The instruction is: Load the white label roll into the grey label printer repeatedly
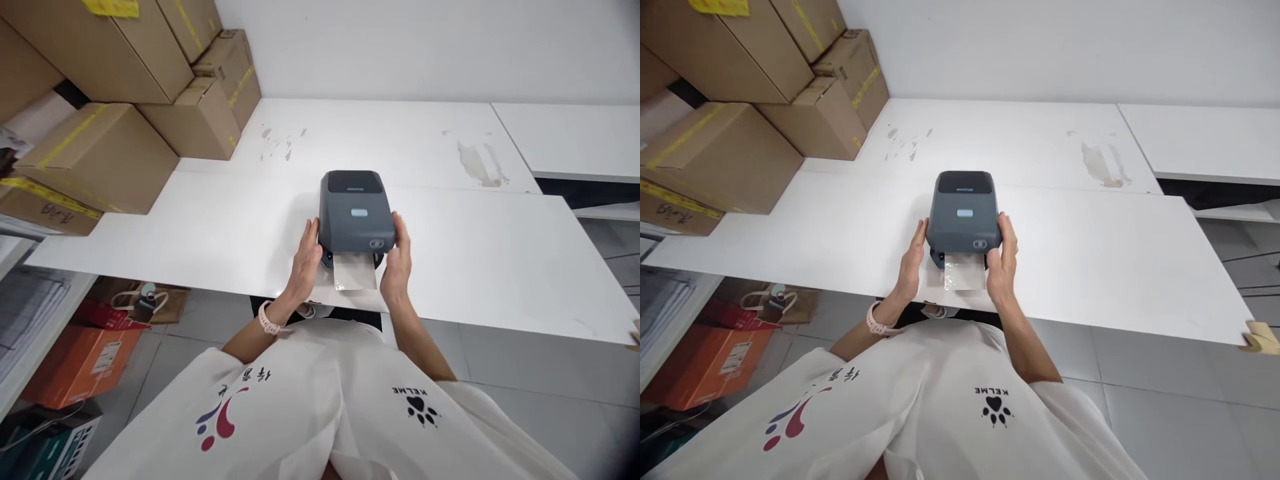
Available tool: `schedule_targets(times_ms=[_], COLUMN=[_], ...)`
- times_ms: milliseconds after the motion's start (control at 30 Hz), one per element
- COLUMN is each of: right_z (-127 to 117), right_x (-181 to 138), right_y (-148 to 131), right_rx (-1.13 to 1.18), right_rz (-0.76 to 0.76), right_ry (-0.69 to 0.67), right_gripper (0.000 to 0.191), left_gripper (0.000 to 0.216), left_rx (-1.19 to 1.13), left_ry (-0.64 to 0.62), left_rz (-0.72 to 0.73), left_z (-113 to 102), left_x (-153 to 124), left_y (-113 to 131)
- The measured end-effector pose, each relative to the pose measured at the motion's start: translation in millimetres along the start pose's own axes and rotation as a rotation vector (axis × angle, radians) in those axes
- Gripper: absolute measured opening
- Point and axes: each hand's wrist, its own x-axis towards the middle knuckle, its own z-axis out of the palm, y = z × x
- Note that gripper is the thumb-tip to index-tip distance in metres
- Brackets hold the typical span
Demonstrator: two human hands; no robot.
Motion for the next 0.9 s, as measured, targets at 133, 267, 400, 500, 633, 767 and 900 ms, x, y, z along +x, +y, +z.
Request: schedule_targets(times_ms=[133,267,400,500,633,767,900], right_z=[-7,7,19,13,3,24,50], right_x=[75,159,216,219,185,156,153], right_y=[-14,-17,-7,-12,-30,-26,-11], right_rx=[-0.042,-0.092,-0.065,-0.136,-0.237,-0.550,-0.663], right_rz=[-0.152,-0.201,-0.255,-0.348,-0.381,-0.270,-0.199], right_ry=[0.028,0.076,0.058,0.113,-0.107,-0.771,-0.926], right_gripper=[0.062,0.064,0.067,0.071,0.048,0.050,0.069], left_gripper=[0.056,0.067,0.067,0.063,0.060,0.057,0.055], left_rx=[0.083,0.360,0.624,0.720,0.769,0.778,0.749], left_ry=[0.104,0.116,-0.062,-0.088,-0.085,-0.100,-0.081], left_rz=[0.086,-0.090,-0.266,-0.289,-0.258,-0.232,-0.240], left_z=[-8,-9,-7,-4,-2,-2,-2], left_x=[47,83,99,106,110,108,106], left_y=[10,1,-7,-10,-13,-16,-17])
